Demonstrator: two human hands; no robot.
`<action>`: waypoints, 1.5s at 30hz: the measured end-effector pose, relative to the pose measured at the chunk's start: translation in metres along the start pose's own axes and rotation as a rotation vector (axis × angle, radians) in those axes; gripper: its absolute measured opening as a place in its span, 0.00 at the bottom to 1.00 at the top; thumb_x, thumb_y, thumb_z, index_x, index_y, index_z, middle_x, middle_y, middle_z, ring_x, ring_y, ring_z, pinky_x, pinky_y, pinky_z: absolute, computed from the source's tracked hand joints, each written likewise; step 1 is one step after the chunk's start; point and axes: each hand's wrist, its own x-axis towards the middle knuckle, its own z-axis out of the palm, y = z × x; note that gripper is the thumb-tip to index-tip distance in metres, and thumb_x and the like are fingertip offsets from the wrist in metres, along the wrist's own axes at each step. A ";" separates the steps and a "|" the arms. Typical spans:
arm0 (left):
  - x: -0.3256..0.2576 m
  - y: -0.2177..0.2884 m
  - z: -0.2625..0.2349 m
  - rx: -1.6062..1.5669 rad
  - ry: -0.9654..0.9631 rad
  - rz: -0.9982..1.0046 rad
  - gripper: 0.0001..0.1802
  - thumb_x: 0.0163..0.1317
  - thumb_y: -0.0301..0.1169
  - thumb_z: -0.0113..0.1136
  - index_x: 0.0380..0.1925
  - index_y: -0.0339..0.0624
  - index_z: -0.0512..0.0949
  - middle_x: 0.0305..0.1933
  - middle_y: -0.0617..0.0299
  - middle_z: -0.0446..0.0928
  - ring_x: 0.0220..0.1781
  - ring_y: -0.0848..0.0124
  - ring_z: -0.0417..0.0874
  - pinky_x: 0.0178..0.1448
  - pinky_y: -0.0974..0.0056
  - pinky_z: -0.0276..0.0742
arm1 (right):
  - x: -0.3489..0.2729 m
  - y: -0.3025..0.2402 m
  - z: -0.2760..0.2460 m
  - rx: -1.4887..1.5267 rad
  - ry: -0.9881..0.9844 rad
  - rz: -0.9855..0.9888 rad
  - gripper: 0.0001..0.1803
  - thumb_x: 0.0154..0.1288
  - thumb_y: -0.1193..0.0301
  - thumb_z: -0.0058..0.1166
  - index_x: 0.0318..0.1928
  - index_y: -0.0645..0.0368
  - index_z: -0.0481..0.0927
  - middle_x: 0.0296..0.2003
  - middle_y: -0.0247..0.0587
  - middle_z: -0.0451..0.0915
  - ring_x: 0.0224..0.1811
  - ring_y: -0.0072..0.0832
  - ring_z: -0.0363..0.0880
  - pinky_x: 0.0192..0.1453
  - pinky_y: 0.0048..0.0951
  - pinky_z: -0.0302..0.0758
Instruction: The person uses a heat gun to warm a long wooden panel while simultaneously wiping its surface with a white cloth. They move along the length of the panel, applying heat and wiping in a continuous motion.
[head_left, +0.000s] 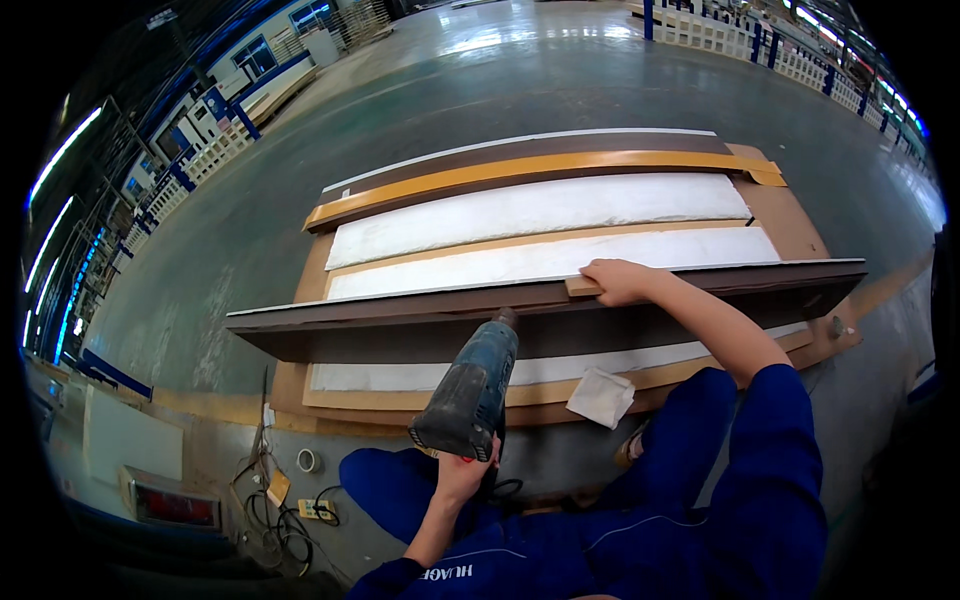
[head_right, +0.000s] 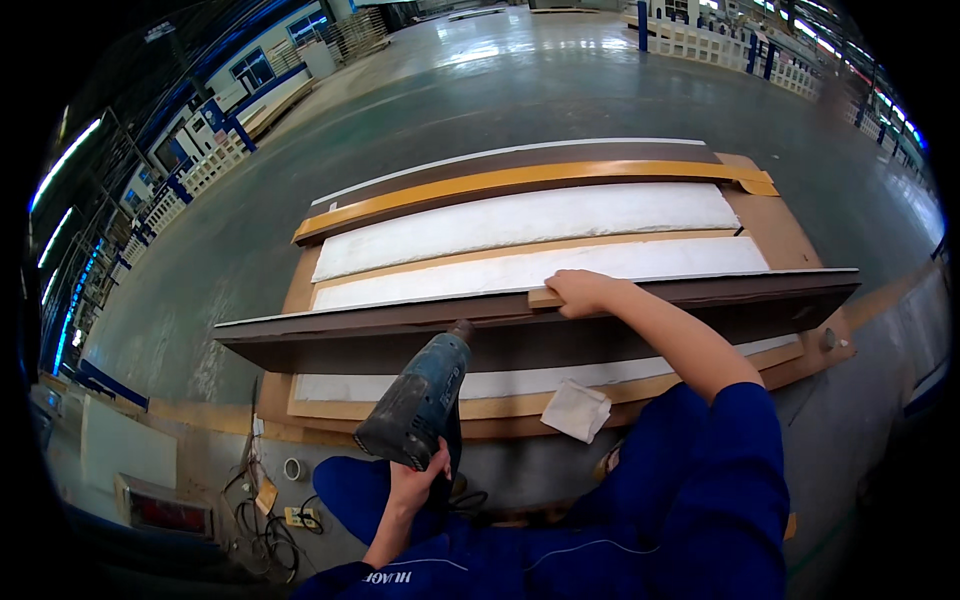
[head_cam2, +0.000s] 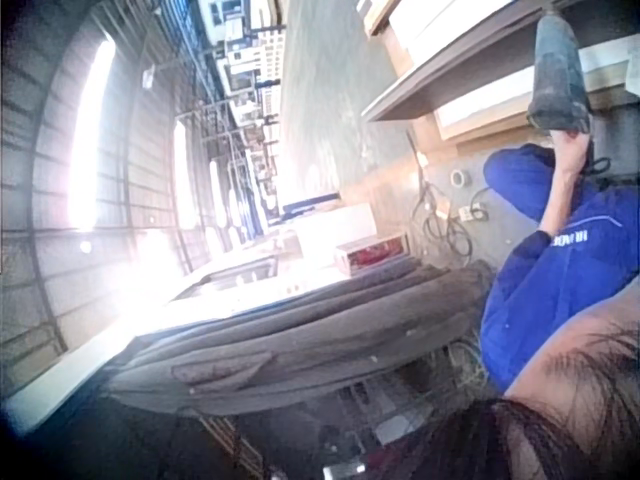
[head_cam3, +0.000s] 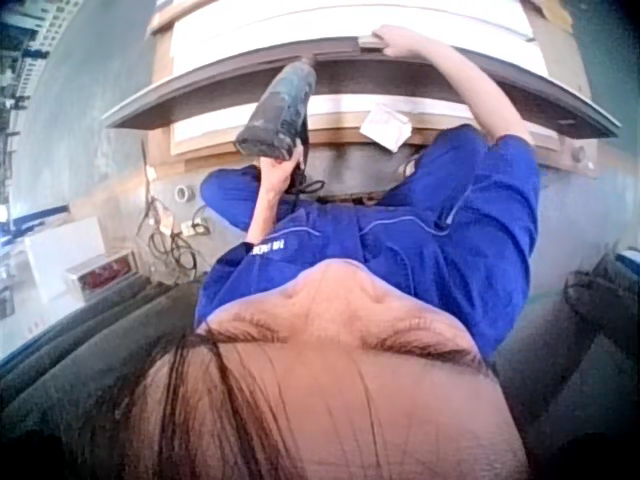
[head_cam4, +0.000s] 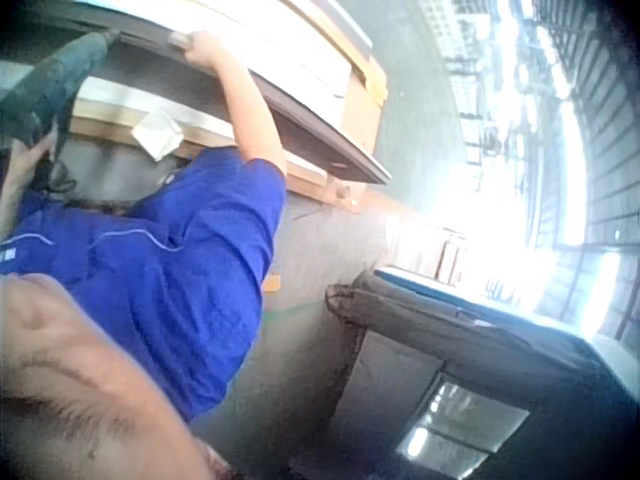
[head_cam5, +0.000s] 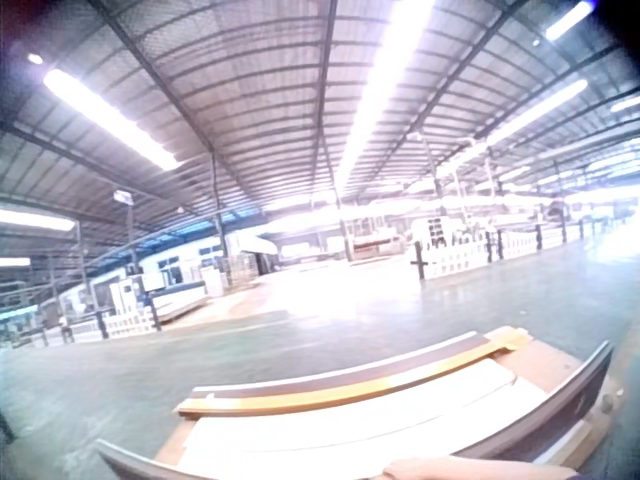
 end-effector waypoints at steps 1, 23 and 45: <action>-0.001 0.001 -0.002 0.008 0.010 0.001 0.07 0.53 0.22 0.60 0.32 0.36 0.73 0.28 0.62 0.74 0.26 0.76 0.75 0.28 0.72 0.74 | 0.010 -0.009 0.001 0.006 -0.017 0.021 0.22 0.46 0.72 0.50 0.45 0.66 0.72 0.41 0.54 0.74 0.48 0.46 0.71 0.54 0.38 0.68; -0.010 -0.002 -0.021 -0.058 0.025 0.025 0.07 0.56 0.20 0.56 0.34 0.34 0.70 0.27 0.61 0.72 0.25 0.74 0.74 0.27 0.70 0.73 | 0.041 -0.025 0.005 -0.096 0.027 -0.023 0.17 0.45 0.68 0.51 0.37 0.65 0.75 0.36 0.55 0.77 0.43 0.47 0.74 0.49 0.40 0.71; -0.004 0.004 -0.044 -0.045 0.096 0.053 0.11 0.57 0.22 0.54 0.40 0.34 0.68 0.28 0.60 0.71 0.25 0.73 0.73 0.28 0.67 0.73 | 0.067 -0.067 0.008 -0.025 -0.019 0.057 0.18 0.46 0.70 0.50 0.39 0.67 0.73 0.39 0.56 0.74 0.45 0.47 0.72 0.52 0.38 0.70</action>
